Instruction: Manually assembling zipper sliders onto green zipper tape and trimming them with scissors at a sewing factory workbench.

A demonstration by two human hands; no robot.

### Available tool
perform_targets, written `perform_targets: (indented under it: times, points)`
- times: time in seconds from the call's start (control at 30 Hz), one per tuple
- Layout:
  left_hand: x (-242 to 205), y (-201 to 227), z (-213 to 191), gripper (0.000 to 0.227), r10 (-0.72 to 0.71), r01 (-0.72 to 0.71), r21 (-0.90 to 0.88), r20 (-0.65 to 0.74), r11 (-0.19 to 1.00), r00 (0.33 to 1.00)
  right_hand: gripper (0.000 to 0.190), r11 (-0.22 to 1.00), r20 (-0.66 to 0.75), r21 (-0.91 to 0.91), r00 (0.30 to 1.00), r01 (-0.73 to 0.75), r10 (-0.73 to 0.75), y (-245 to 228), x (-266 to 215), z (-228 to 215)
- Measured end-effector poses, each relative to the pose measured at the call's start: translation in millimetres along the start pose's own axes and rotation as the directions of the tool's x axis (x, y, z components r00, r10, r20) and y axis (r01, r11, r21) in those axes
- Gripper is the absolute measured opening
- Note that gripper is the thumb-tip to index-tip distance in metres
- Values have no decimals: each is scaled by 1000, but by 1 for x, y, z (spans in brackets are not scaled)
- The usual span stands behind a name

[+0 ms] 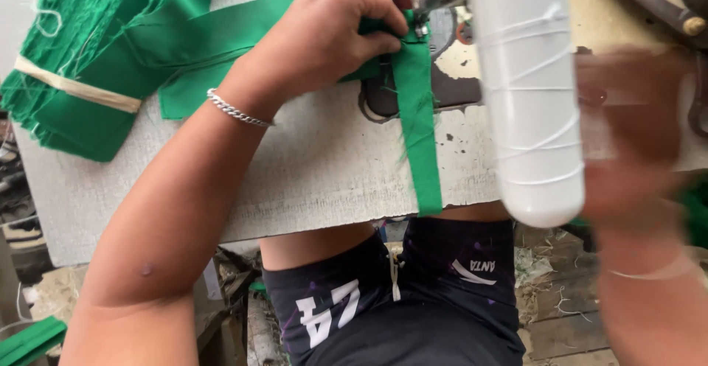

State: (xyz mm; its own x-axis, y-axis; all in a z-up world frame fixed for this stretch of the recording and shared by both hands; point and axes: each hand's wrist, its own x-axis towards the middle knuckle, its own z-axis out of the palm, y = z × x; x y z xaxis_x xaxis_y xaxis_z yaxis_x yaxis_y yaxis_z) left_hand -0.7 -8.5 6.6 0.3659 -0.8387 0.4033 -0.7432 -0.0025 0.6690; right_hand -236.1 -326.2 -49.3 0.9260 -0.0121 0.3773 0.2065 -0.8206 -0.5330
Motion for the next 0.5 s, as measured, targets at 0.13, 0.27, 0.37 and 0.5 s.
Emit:
perform_targets:
  times: [0.13,0.27,0.37,0.5]
  points:
    - [3,6,-2,7,-59,57,-30,-68,998,996,73,756,421,-266,778,598,-467,-120,75,26]
    - [3,-3,14,11,-53,52,-15,-194,999,980,57,852,370,-126,821,507,-434,-116,66,34]
    - [5,-3,18,10,-70,82,46,-229,996,971,52,859,286,-52,831,510,-476,-117,68,35]
    - [3,2,13,9,-11,12,2,-190,1000,982,52,860,289,-58,833,507,-472,-117,68,35]
